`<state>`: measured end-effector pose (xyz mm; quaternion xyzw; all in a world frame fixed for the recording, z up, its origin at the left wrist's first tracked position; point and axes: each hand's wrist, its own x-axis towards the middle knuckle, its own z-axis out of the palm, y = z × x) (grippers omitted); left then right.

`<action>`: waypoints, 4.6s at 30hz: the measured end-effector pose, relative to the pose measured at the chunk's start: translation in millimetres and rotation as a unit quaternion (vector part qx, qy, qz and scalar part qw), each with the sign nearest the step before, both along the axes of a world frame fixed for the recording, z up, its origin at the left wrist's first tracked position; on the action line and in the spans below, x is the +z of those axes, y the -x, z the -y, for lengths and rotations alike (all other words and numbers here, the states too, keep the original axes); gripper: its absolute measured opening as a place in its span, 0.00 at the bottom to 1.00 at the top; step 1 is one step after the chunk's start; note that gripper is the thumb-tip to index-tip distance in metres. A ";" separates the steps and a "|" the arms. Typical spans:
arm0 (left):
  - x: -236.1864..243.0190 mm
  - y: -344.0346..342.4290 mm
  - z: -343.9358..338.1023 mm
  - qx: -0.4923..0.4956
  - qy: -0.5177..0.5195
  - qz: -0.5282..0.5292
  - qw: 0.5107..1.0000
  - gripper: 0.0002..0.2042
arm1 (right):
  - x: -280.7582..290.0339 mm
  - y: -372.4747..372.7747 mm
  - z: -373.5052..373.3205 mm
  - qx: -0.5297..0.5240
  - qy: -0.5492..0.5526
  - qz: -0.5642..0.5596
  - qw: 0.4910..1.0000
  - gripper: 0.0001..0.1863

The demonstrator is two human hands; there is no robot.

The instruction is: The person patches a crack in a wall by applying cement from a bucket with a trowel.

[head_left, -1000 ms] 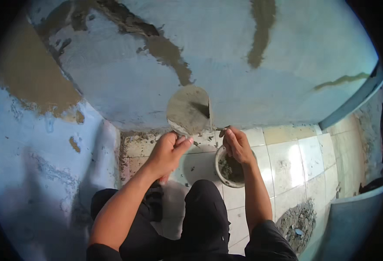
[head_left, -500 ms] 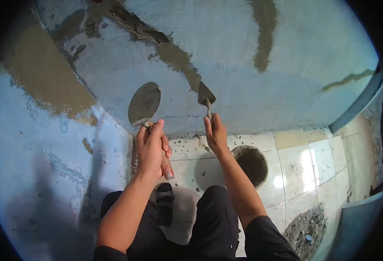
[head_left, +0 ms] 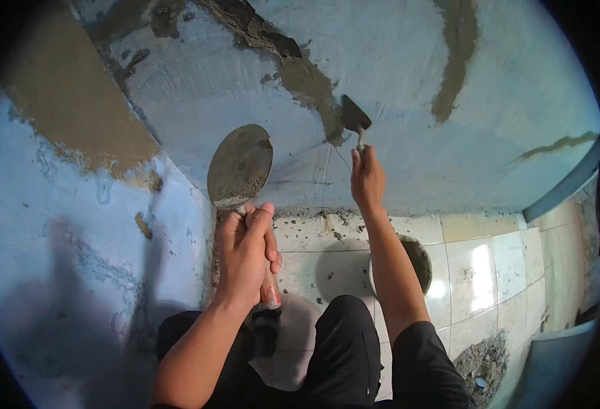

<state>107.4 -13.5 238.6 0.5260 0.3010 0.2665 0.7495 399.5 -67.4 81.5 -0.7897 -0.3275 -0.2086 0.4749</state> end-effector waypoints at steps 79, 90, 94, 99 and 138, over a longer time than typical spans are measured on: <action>9.9 11.9 8.6 -0.014 0.022 0.002 1.000 0.11 | -37.0 81.8 -121.6 0.054 -0.292 -0.167 0.940 0.15; 5.0 7.2 11.5 -0.046 0.020 0.011 0.999 0.12 | -101.0 101.1 -111.3 -0.022 -0.290 -0.305 0.907 0.16; 9.2 8.3 12.3 -0.043 0.017 0.008 0.999 0.12 | -36.1 106.6 -124.3 0.058 -0.274 -0.300 0.912 0.13; 6.0 6.3 11.0 -0.037 0.014 0.009 0.999 0.13 | 10.1 109.4 -138.9 0.093 -0.267 -0.243 0.928 0.13; -68.0 -99.8 72.8 -0.307 -0.001 -0.027 0.951 0.17 | 5.4 100.6 230.9 0.044 -0.078 -0.211 0.973 0.12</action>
